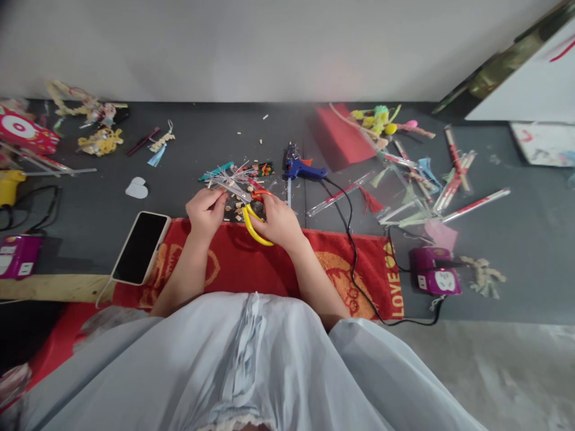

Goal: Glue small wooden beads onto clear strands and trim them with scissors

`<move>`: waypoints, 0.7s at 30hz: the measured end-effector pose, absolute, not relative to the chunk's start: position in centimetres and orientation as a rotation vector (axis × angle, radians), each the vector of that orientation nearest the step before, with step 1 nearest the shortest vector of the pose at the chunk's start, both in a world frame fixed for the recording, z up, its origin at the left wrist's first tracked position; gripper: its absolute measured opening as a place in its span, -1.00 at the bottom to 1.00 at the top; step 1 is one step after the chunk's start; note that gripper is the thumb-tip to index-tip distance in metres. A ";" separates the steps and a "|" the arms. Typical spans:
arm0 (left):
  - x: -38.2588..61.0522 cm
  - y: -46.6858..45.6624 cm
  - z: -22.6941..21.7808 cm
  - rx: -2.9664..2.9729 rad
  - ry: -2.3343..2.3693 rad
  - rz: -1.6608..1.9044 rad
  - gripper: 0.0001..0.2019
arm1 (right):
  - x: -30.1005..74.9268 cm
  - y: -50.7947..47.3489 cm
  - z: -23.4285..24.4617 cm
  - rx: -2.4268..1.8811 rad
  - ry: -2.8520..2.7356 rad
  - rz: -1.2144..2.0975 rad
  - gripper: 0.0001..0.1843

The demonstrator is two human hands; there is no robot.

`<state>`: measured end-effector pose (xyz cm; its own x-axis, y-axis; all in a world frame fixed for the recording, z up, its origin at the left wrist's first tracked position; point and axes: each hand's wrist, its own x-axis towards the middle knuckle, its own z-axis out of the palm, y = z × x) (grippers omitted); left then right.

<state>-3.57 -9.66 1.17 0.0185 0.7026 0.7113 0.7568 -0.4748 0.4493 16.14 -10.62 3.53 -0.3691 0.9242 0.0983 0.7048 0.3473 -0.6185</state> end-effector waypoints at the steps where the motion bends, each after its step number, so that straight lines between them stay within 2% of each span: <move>1: -3.5 -9.7 1.2 -2.205 -1.585 -1.476 -0.77 | 16.2 -10.6 3.5 -1.417 -2.181 0.679 -0.48; 16: -3.0 -10.1 1.9 -2.306 -1.735 -1.464 -0.63 | 16.4 -10.6 3.6 -1.411 -2.178 0.679 -0.49; 21: -2.7 -10.3 2.2 -2.390 -1.742 -1.494 -0.57 | 16.5 -10.5 3.5 -1.288 -2.126 0.679 -0.47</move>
